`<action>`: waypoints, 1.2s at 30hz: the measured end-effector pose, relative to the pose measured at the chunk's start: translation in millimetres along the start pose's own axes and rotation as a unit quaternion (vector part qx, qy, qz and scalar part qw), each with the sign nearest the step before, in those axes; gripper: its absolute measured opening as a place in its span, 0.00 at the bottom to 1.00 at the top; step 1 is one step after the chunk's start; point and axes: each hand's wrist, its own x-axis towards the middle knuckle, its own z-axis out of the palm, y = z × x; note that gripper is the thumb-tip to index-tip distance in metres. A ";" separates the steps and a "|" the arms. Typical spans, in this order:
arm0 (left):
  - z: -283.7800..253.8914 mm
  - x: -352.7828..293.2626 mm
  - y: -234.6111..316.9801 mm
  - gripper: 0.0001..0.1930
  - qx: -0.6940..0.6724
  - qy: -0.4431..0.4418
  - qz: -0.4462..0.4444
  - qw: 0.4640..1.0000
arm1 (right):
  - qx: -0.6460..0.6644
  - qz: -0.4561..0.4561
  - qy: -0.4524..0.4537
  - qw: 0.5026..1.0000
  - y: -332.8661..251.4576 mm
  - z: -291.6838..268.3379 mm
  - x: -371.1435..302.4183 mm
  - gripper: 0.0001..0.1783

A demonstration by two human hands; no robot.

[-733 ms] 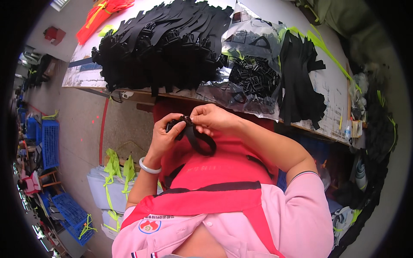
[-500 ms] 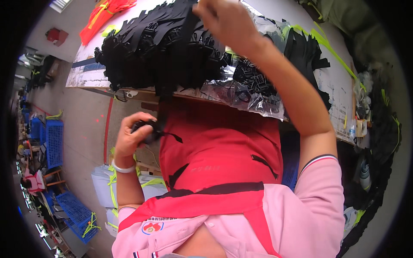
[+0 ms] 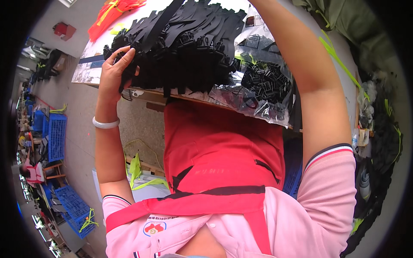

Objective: Threading plastic buckles onto black nylon straps at a factory workbench.

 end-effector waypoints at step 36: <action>121.6 -104.0 -127.8 0.11 -0.128 -0.156 -0.148 0.968 | 0.250 0.298 -0.337 0.857 -47.1 -59.1 -328.6 0.11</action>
